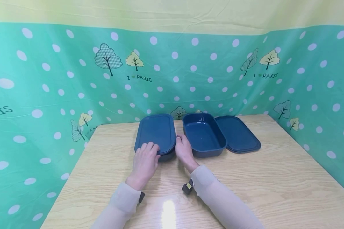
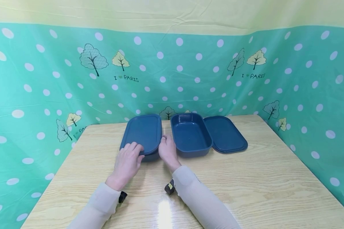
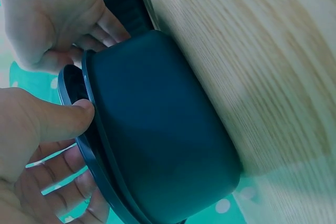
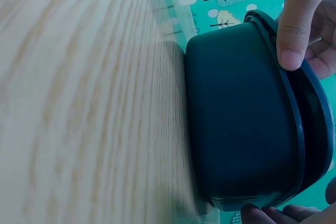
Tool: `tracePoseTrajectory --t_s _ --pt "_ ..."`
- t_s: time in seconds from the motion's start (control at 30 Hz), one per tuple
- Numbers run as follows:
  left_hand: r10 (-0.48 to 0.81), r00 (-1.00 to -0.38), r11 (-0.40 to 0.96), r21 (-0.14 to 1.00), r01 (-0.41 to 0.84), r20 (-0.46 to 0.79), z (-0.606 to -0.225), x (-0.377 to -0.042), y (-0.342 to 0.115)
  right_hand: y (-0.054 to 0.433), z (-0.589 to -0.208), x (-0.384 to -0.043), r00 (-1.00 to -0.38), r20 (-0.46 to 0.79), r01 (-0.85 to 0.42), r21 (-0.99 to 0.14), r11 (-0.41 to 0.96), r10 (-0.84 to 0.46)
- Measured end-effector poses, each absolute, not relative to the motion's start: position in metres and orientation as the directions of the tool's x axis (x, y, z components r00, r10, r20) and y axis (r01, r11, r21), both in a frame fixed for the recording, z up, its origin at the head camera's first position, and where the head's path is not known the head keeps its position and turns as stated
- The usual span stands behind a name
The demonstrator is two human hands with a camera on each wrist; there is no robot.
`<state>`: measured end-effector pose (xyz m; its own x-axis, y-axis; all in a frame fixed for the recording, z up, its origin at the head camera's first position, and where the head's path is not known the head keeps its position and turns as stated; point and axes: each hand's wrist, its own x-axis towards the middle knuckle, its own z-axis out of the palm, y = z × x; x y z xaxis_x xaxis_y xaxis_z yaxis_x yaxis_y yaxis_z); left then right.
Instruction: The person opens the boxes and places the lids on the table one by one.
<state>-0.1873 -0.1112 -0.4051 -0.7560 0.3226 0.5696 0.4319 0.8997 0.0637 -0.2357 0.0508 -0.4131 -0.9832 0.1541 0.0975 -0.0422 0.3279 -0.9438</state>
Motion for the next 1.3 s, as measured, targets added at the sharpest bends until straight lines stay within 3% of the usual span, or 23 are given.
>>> tracePoseTrajectory --t_s 0.6,1.3 --pt "0.32 -0.755 0.897 0.075 0.436 0.572 -0.403 -0.187 -0.112 0.055 -0.425 -0.246 -0.993 -0.021 0.046 -0.974 0.221 0.114" --pt "0.318 -0.752 0.901 0.063 0.429 0.578 -0.405 -0.187 -0.112 0.053 -0.425 -0.244 -0.995 -0.03 0.053 -0.97 0.239 0.1"
